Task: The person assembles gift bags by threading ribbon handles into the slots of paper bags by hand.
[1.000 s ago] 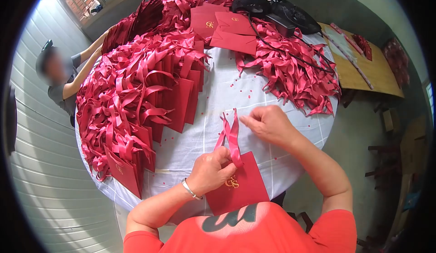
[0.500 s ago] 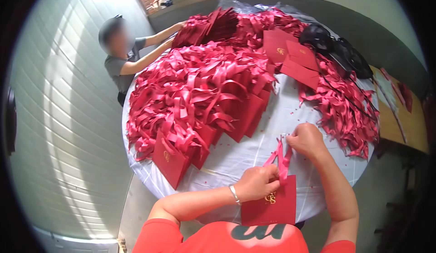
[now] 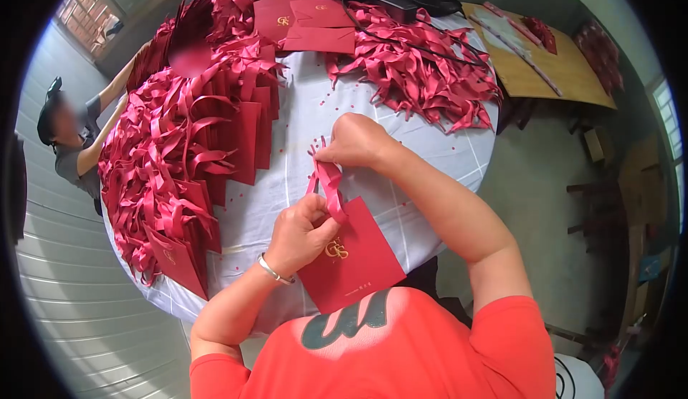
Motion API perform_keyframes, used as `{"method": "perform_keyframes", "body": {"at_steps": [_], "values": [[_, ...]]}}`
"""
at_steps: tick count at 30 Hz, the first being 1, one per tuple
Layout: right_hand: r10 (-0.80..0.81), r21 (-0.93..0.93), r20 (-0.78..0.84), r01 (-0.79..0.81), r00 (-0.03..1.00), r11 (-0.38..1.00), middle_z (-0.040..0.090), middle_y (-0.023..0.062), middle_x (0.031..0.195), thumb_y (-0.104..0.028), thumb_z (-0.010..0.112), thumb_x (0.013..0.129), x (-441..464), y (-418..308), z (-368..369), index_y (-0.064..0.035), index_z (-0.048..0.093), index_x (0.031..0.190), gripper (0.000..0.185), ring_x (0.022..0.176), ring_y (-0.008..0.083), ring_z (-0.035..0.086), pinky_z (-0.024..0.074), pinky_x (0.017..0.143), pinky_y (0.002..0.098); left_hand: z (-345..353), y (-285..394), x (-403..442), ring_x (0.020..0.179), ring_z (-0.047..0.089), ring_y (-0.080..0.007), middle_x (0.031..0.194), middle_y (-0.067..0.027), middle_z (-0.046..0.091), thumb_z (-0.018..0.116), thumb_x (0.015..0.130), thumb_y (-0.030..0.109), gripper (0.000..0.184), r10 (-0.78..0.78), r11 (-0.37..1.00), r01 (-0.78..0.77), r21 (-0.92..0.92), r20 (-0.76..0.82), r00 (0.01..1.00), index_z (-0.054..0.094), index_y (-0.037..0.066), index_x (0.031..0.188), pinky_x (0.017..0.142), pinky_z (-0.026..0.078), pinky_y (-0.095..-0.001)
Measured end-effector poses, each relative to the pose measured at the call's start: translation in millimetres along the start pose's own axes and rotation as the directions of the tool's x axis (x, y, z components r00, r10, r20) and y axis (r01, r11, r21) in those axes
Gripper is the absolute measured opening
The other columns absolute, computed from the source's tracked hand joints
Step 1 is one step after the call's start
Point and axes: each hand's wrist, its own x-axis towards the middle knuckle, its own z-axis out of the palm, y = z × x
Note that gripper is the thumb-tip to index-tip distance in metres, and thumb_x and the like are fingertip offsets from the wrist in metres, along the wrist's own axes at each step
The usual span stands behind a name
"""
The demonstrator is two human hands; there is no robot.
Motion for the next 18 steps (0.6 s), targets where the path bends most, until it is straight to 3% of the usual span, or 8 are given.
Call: {"method": "perform_keyframes", "body": {"at_steps": [4, 7, 9, 10, 13, 15, 16, 18], "values": [[-0.003, 0.289, 0.129, -0.034, 0.992, 0.957, 0.064, 0.0046, 0.057, -0.03, 0.077, 0.079, 1, 8, 2, 0.0025, 0.069, 0.067, 0.035, 0.05, 0.0097, 0.056, 0.0441, 0.046, 0.0294, -1, 0, 0, 0.073, 0.071, -0.0305, 0.079, -0.0143, 0.071, 0.069, 0.082, 0.019, 0.023, -0.031, 0.999, 0.03, 0.009, 0.044, 0.999, 0.06, 0.001, 0.094, 0.066, 0.054, -0.0391], [0.017, 0.566, 0.038, -0.035, 0.999, 0.824, 0.065, 0.0028, 0.062, -0.026, 0.073, 0.085, -14, 2, -7, 0.0, 0.07, 0.074, 0.029, 0.051, 0.0071, 0.056, 0.0439, 0.046, 0.0253, 2, -7, 0, 0.074, 0.071, -0.0295, 0.08, -0.0146, 0.072, 0.069, 0.082, 0.017, 0.024, -0.005, 0.999, 0.005, -0.053, 0.014, 1.0, 0.058, 0.001, 0.097, 0.068, 0.055, -0.039], [-0.056, 0.728, -0.136, 0.138, 0.989, 0.672, 0.068, 0.0034, 0.074, -0.02, 0.068, 0.092, -26, 1, -9, -0.002, 0.068, 0.083, 0.02, 0.055, 0.0057, 0.056, 0.0438, 0.048, 0.0216, 4, -11, 2, 0.075, 0.066, -0.0068, 0.086, -0.0056, 0.071, 0.068, 0.087, 0.005, 0.023, 0.071, 0.984, -0.078, -0.162, -0.05, 0.996, 0.057, -0.002, 0.105, 0.063, 0.052, -0.0243], [-0.098, 0.76, -0.252, 0.26, 0.963, 0.595, 0.068, 0.0039, 0.078, -0.017, 0.067, 0.093, -31, -1, -11, -0.002, 0.068, 0.086, 0.017, 0.056, 0.0054, 0.056, 0.0438, 0.049, 0.0206, 2, -12, 0, 0.075, 0.066, -0.0068, 0.086, -0.0056, 0.071, 0.068, 0.087, 0.005, 0.023, 0.069, 0.984, -0.076, -0.161, -0.054, 0.996, 0.057, -0.002, 0.105, 0.063, 0.052, -0.0243], [-0.245, 0.892, -0.192, 0.273, 0.95, 0.36, 0.073, 0.0104, 0.095, -0.008, 0.062, 0.095, -53, -32, -36, -0.0032, 0.062, 0.091, 0.006, 0.059, 0.0044, 0.057, 0.0445, 0.05, 0.0188, -8, 3, 0, 0.088, 0.065, -0.0069, 0.095, -0.0048, 0.071, 0.066, 0.089, 0.001, 0.028, -0.099, 0.977, 0.112, -0.181, 0.084, 0.992, 0.055, -0.003, 0.115, 0.073, 0.053, -0.0235], [-0.37, 0.947, -0.167, 0.254, 0.914, 0.199, 0.072, 0.0169, 0.102, -0.002, 0.059, 0.094, -57, -50, -35, -0.0041, 0.058, 0.092, 0.004, 0.059, 0.0058, 0.06, 0.0464, 0.051, 0.0188, 4, -16, 0, 0.073, 0.072, -0.0235, 0.086, -0.0128, 0.072, 0.065, 0.088, 0.01, 0.024, 0.048, 0.893, -0.038, -0.448, 0.012, 0.999, 0.062, 0.005, 0.112, 0.067, 0.055, -0.032], [-0.444, 0.972, -0.121, 0.197, 0.888, 0.13, 0.071, 0.0184, 0.103, -0.001, 0.059, 0.094, -58, -56, -36, -0.0043, 0.057, 0.093, 0.004, 0.06, 0.0064, 0.061, 0.0472, 0.051, 0.019, 5, -23, 0, 0.073, 0.072, -0.0235, 0.086, -0.0128, 0.072, 0.065, 0.088, 0.01, 0.024, 0.05, 0.894, -0.04, -0.446, 0.011, 0.999, 0.062, 0.005, 0.112, 0.067, 0.055, -0.032], [-0.515, 0.987, -0.067, 0.133, 0.854, 0.093, 0.071, 0.0203, 0.102, 0.002, 0.058, 0.092, -60, -65, -36, -0.0041, 0.054, 0.096, 0.008, 0.062, 0.0084, 0.063, 0.0486, 0.053, 0.0206, -4, -19, 2, 0.077, 0.072, -0.0202, 0.088, -0.0087, 0.073, 0.066, 0.09, 0.011, 0.02, 0.131, 0.983, -0.115, -0.145, 0.104, 0.986, 0.067, 0.009, 0.109, 0.07, 0.055, -0.0321]]}}
